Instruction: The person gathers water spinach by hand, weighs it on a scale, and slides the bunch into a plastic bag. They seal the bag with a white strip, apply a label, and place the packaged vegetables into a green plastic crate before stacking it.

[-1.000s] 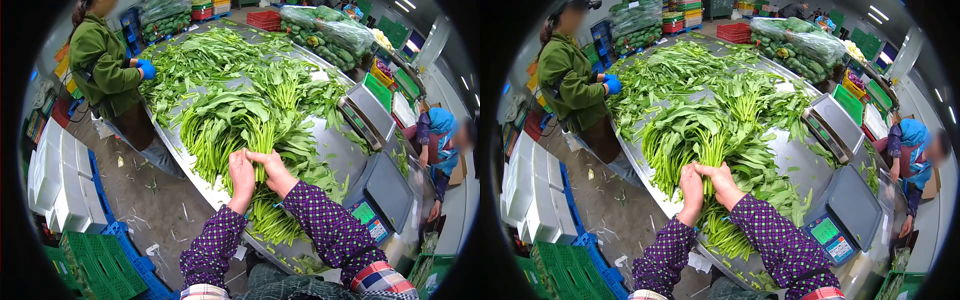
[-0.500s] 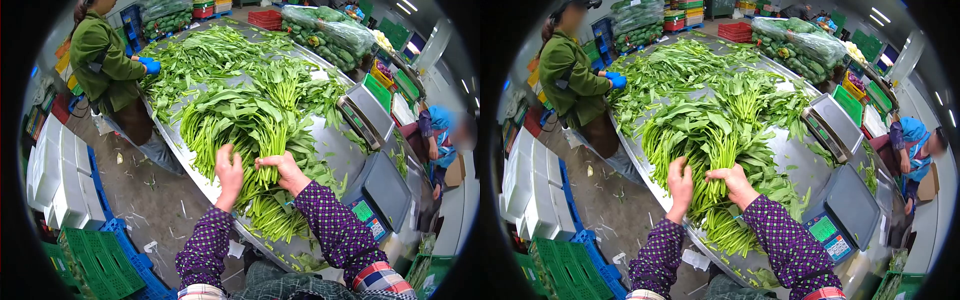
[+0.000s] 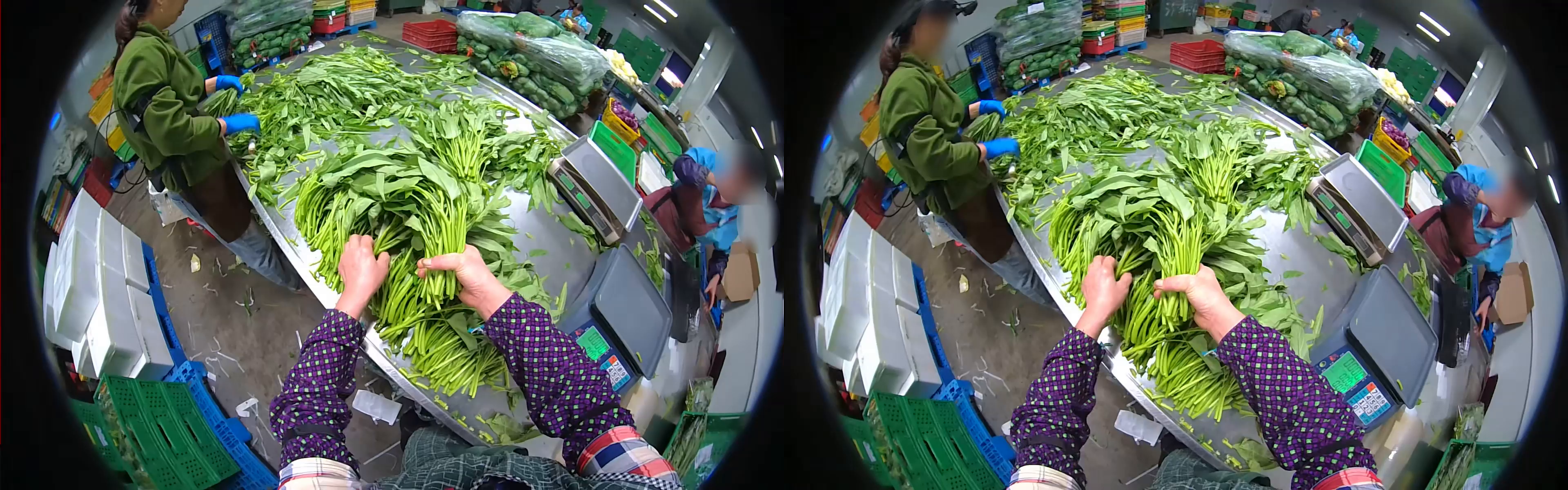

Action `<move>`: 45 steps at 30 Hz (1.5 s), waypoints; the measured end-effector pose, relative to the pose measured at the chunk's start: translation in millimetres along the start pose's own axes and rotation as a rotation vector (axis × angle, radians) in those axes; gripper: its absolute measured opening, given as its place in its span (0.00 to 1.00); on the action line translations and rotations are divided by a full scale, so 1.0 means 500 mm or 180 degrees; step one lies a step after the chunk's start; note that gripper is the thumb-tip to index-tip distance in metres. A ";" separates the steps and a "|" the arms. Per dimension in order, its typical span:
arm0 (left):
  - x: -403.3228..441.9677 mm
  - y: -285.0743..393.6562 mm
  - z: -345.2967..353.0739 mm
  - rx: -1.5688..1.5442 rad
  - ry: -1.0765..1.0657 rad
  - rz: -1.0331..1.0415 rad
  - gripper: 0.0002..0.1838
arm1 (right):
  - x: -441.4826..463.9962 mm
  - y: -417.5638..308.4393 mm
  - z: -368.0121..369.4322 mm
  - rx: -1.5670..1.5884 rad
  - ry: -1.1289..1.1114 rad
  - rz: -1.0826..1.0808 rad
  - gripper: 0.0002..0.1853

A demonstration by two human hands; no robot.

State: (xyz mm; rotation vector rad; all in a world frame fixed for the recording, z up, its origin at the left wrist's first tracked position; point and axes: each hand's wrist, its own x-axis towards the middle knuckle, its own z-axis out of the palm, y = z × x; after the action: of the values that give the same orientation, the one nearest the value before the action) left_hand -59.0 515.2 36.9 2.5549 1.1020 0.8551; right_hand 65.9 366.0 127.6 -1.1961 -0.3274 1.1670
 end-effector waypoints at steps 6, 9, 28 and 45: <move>0.001 0.051 -0.054 -0.0522 -0.0445 -0.0260 0.14 | 0.005 0.024 -0.008 -0.0056 -0.0044 -0.0171 0.13; -0.014 0.077 -0.053 -0.0205 -0.0686 -0.0160 0.14 | 0.019 0.052 -0.009 -0.0225 0.0034 -0.0390 0.17; -0.070 0.199 0.004 -0.2491 -0.0654 -0.0814 0.26 | -0.005 0.042 -0.053 -0.0273 0.0164 -0.0664 0.18; -0.113 0.372 -0.018 -0.4495 -0.0069 -0.0731 0.32 | -0.115 0.001 -0.112 0.1251 0.0500 -0.0748 0.13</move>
State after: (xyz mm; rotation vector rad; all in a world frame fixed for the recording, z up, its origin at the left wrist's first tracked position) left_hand 14.1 345.7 98.5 1.2250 0.4156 0.9922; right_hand 82.4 287.6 124.9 -0.8707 -0.1075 0.8769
